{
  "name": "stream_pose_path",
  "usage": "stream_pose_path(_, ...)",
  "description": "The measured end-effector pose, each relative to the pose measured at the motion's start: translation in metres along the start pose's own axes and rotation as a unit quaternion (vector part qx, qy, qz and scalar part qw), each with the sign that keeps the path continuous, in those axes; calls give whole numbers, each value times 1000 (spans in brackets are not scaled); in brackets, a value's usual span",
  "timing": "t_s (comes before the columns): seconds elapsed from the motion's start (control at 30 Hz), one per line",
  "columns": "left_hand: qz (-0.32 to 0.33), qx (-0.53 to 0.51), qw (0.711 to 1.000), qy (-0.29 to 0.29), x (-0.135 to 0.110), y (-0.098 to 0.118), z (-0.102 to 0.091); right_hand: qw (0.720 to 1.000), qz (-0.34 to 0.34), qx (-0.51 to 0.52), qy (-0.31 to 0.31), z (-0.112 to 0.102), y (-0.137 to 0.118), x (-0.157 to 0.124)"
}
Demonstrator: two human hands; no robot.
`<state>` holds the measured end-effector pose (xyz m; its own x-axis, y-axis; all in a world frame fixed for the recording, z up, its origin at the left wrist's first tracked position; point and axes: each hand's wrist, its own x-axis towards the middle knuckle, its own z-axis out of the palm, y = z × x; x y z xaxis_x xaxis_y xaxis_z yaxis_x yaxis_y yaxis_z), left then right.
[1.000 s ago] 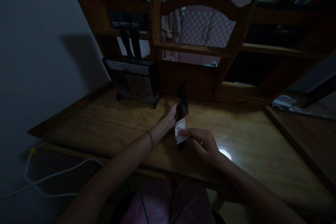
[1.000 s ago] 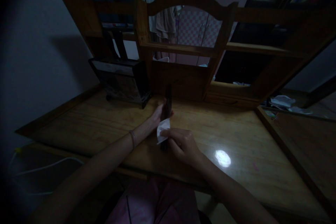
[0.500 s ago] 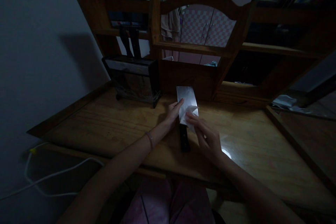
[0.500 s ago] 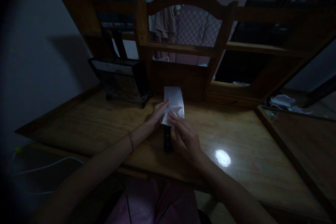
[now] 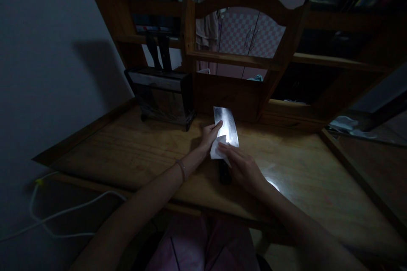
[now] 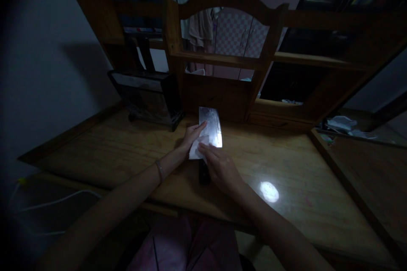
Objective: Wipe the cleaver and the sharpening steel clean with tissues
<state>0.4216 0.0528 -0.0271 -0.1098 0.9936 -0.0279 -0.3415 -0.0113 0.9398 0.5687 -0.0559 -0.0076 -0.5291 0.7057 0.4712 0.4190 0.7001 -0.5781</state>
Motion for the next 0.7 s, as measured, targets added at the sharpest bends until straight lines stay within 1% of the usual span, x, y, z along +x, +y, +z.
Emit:
stream_pose_path(0.07,-11,0,1000,-2,2,1,1,998,21,57,-16,-3,-6,-1)
stream_pose_path(0.1,-21,-4,1000,-6,2,1,1,995,40,89,-13,-4,-8,-1)
stream_pose_path(0.17,-32,-16,999,-14,2,0,1,986,79,145,27,-5,-10,-1)
stream_pose_path(0.23,-28,-35,999,-23,1,-3,0,970,119,181,115,-8,-7,1)
stream_pose_path(0.33,-20,-56,997,-41,2,-9,-2,923,177,188,284,-14,5,4)
stream_pose_path(0.37,-21,-59,997,-45,3,-11,-3,909,189,181,325,-17,9,5)
stream_pose_path(0.43,-22,-64,997,-43,5,-14,-3,894,194,160,370,-23,13,6)
stream_pose_path(0.5,-19,-70,997,-38,7,-15,-3,899,179,143,374,-26,12,6)
stream_pose_path(0.53,-17,-74,996,-37,7,-14,-3,907,166,138,361,-25,9,6)
stream_pose_path(0.57,-16,-76,996,-37,8,-13,-2,920,153,135,336,-24,5,6)
stream_pose_path(0.63,-17,-79,996,-34,7,-10,-1,952,119,124,255,-17,0,5)
stream_pose_path(0.7,-27,-74,997,-25,6,-5,0,981,74,100,149,-9,-3,4)
